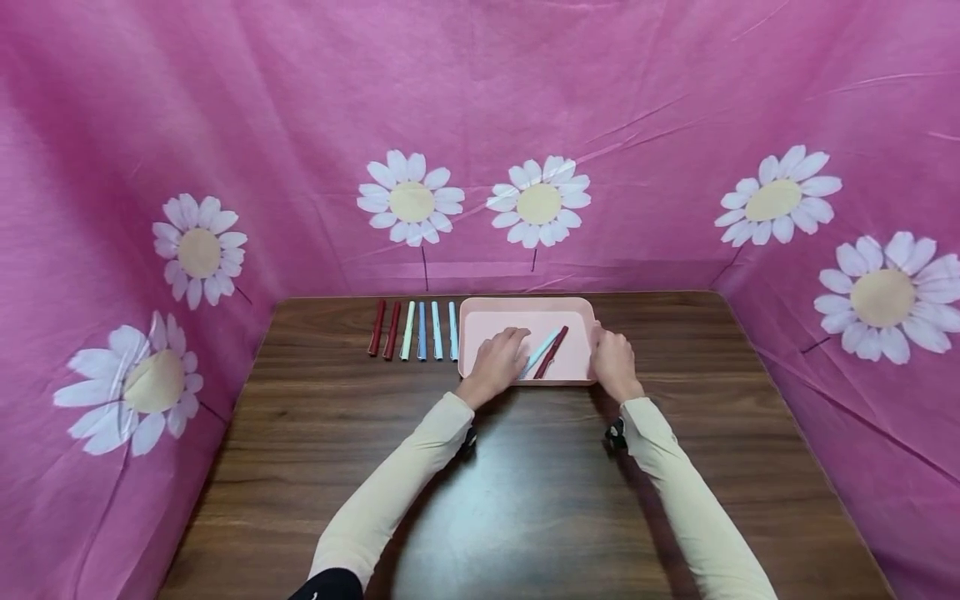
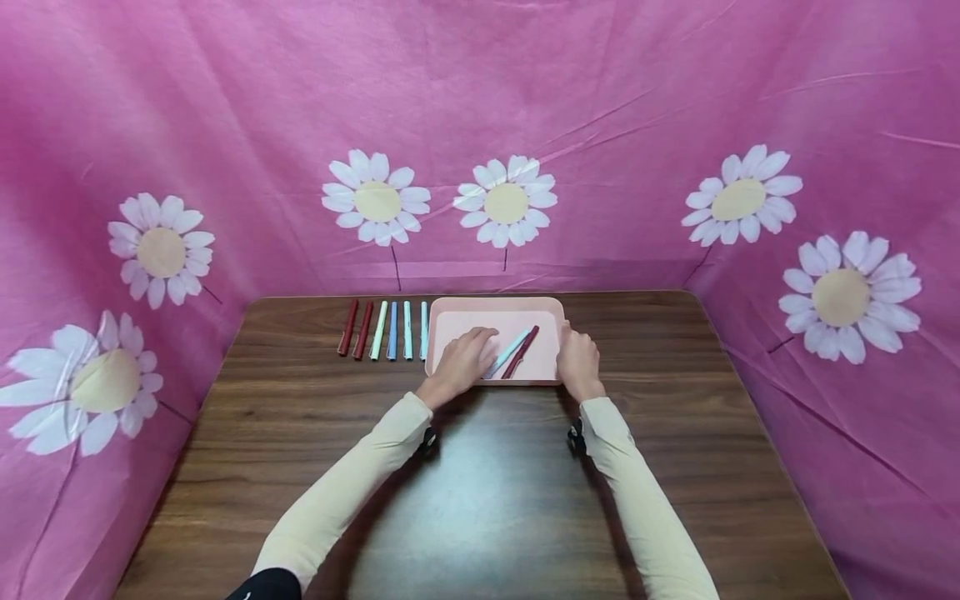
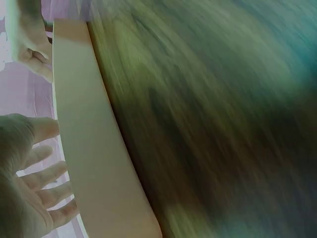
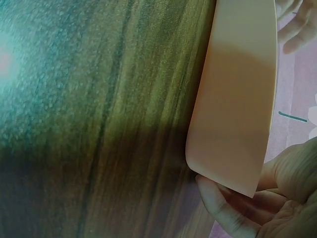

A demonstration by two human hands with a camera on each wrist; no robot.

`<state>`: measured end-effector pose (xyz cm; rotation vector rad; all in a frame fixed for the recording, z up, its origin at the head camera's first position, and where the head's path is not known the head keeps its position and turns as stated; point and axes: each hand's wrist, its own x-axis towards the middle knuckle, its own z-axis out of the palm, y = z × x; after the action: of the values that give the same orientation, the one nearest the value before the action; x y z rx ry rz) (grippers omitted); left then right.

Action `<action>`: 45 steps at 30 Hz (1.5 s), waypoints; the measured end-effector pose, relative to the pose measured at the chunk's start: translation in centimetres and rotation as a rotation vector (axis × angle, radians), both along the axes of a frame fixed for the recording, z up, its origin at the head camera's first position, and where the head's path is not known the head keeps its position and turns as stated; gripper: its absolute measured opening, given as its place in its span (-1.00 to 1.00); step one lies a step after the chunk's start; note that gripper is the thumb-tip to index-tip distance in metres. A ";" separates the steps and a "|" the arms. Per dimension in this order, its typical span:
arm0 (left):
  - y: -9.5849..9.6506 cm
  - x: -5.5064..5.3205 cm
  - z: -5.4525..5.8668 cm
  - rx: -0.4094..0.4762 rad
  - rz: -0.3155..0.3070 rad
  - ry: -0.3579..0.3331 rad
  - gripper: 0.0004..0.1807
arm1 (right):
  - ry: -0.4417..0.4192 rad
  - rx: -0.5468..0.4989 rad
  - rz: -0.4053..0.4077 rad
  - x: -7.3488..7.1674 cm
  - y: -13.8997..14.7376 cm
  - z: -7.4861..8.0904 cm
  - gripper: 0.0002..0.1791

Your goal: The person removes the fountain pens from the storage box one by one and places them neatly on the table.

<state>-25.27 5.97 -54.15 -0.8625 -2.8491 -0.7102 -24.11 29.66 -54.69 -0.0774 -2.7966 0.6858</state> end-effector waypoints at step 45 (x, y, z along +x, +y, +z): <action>2.2 0.7 -0.1 -0.147 0.219 -0.065 -0.92 | -0.037 -0.014 -0.019 0.1 0.2 0.1 -0.53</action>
<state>-24.61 8.21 -54.21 -0.5382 -3.0210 -0.5180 -23.97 29.89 -54.62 -0.1207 -2.8227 0.7065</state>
